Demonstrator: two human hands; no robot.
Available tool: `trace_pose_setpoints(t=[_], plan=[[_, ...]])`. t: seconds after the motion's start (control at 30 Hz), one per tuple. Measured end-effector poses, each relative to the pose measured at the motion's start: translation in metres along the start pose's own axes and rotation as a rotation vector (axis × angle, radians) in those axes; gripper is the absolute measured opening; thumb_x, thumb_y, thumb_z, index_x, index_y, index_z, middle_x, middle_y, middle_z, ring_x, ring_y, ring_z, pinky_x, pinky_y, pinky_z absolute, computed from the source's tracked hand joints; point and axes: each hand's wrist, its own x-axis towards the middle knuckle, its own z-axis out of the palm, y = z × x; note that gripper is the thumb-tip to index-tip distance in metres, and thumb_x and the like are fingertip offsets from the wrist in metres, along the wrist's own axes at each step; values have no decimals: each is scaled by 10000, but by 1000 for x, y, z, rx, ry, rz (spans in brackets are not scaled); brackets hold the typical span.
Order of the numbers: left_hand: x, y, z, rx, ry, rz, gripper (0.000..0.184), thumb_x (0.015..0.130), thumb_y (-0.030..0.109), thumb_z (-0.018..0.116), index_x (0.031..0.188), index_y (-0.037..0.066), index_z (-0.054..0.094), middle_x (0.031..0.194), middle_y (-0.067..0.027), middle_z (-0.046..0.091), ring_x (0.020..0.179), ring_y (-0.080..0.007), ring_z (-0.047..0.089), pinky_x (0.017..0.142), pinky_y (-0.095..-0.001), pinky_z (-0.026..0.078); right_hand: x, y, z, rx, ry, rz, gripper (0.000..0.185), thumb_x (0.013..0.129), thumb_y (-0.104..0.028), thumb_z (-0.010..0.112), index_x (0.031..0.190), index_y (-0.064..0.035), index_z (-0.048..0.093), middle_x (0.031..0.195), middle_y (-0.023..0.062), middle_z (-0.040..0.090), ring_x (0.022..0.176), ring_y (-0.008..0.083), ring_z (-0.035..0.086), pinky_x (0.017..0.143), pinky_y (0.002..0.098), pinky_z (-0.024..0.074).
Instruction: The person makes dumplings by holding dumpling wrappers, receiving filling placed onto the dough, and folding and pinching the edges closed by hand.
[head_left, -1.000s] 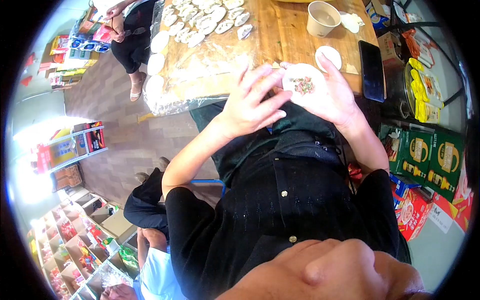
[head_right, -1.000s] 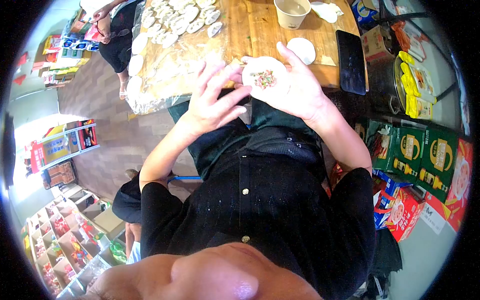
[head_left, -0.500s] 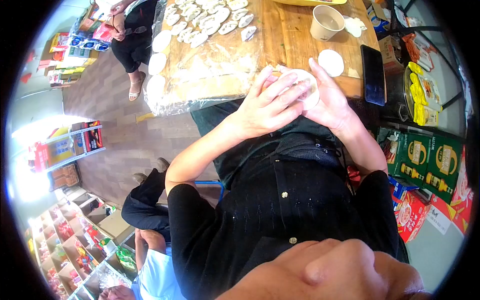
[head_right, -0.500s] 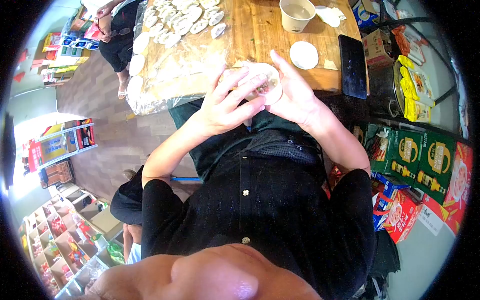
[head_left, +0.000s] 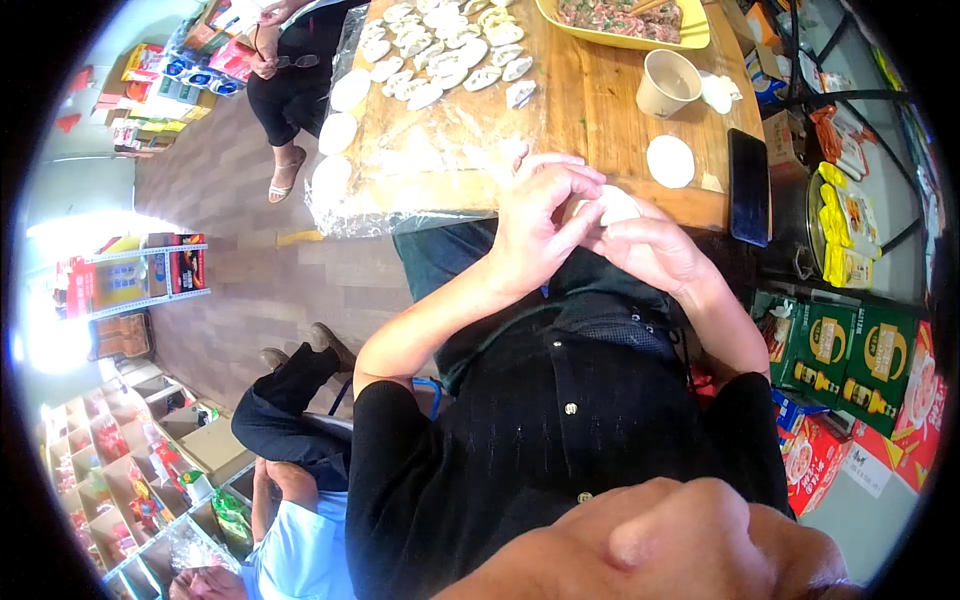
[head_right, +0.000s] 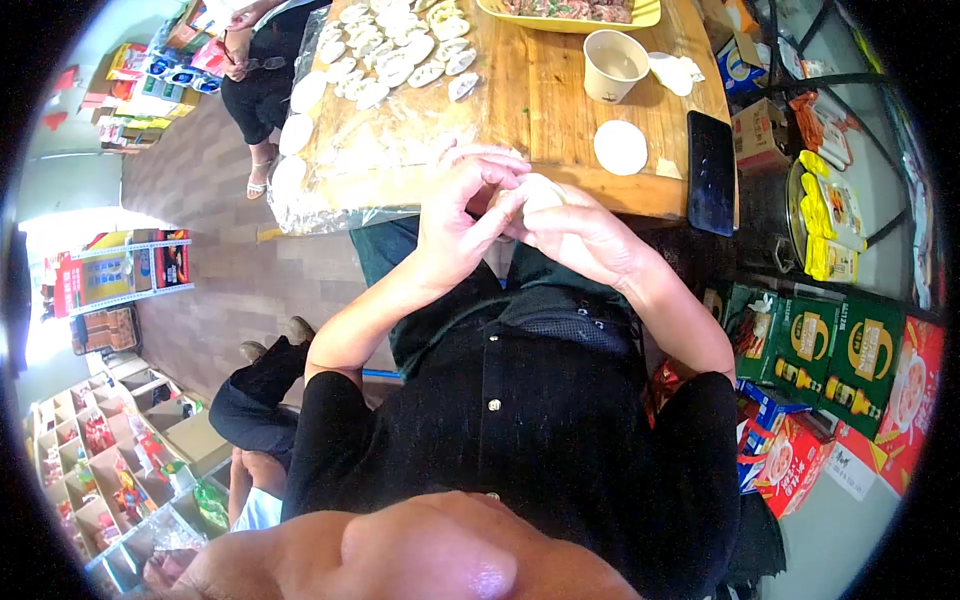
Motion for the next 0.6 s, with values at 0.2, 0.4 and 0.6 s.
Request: trace_pose_setpoints(t=[0.2,0.4,0.6], plan=[[-6,-1,-2,-73,-39,-68,115,767,35,703,851,47,626,962,-90,677,941,-234,602,850,-344,450,-3,-1,8,-86,52,40,542,821,18,541,1340,33,384,1281,103,499,1240,195,471,1072,365,360],[-11,-3,-1,-140,-60,-82,115,794,28,694,892,25,634,914,-94,650,879,-193,619,785,-299,485,-6,2,4,-119,59,66,587,808,44,546,1366,26,367,1306,111,487,1256,198,461,1080,352,347],[-14,1,2,-204,87,-83,118,725,100,730,794,79,637,756,-55,591,801,-255,538,768,-367,412,-6,3,4,-364,162,91,607,830,-66,602,1382,32,371,1266,84,509,1211,169,475,1038,323,362]])
